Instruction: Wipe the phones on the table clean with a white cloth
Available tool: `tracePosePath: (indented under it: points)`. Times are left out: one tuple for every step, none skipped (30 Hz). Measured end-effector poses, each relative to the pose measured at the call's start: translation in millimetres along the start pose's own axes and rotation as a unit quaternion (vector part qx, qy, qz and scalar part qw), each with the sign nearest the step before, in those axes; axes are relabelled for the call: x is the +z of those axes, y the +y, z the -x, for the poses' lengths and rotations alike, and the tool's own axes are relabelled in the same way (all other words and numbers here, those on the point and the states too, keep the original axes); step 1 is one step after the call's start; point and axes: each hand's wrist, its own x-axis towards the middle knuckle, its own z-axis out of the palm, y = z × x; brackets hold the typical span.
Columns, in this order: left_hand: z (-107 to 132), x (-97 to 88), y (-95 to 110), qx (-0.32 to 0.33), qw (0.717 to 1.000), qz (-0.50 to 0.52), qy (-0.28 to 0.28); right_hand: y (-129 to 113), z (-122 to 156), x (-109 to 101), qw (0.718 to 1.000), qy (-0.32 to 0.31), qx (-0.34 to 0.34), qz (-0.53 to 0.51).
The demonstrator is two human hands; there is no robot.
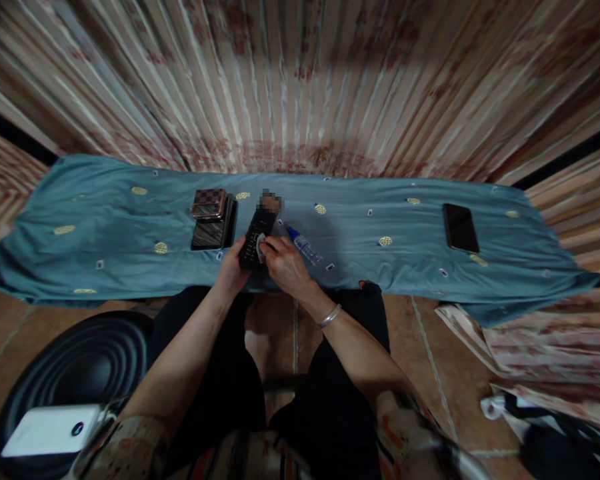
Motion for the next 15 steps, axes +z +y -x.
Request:
tracePosePath:
  points:
    - [0.0, -0.2, -1.0, -0.002, 1.0, -0.002, -0.002, 0.0, -0.1, 0.4, 1.0, 0.004, -0.001, -0.001]
    - [0.0, -0.3, -1.8, -0.003, 1.0, -0.003, -0.003, 0.1, -0.2, 0.7, 1.0, 0.006, -0.003, -0.001]
    - [0.1, -0.3, -2.4, -0.005, 1.0, -0.003, -0.004, 0.0, -0.4, 0.8, 1.0, 0.007, -0.003, -0.001]
    - [0.3, -0.1, -2.8, -0.005, 1.0, -0.003, -0.005, 0.0, -0.6, 0.7, 1.0, 0.006, -0.003, -0.002]
    - [0.4, 0.1, -3.1, -0.006, 1.0, -0.002, -0.006, -0.2, -0.9, 0.5, 1.0, 0.005, -0.002, -0.002]
    - [0.7, 0.5, -3.1, -0.006, 1.0, -0.001, -0.006, -0.5, -1.1, 0.1, 1.0, 0.004, -0.001, -0.003]
    - [1.0, 1.0, -3.0, -0.007, 1.0, 0.001, -0.005, -0.8, -1.3, -0.3, 1.0, 0.003, -0.001, -0.003]
    - [1.4, 1.5, -2.8, -0.009, 1.0, 0.003, -0.004, -1.2, -1.5, -0.7, 1.0, 0.002, -0.002, -0.004]
    - [2.0, 2.1, -2.5, -0.01, 1.0, 0.006, -0.001, -1.6, -1.6, -1.2, 1.0, 0.001, -0.002, -0.004]
    - [2.6, 2.8, -2.2, -0.012, 1.0, 0.009, 0.003, -2.0, -1.8, -1.6, 1.0, 0.0, -0.003, -0.004]
    - [3.4, 3.4, -1.9, -0.013, 1.0, 0.011, 0.007, -2.3, -1.9, -2.0, 1.0, -0.001, -0.003, -0.005]
    - [4.1, 4.0, -1.7, -0.013, 1.0, 0.013, 0.011, -2.7, -1.9, -2.3, 1.0, -0.001, -0.003, -0.006]
    - [4.9, 4.4, -1.6, -0.013, 1.0, 0.014, 0.012, -2.9, -1.9, -2.5, 1.0, -0.001, -0.003, -0.006]
    - [5.5, 4.7, -1.5, -0.012, 1.0, 0.013, 0.012, -3.1, -1.9, -2.6, 1.0, -0.001, -0.003, -0.005]
    - [5.9, 4.8, -1.5, -0.01, 1.0, 0.011, 0.011, -3.2, -1.9, -2.5, 1.0, 0.0, -0.003, -0.005]
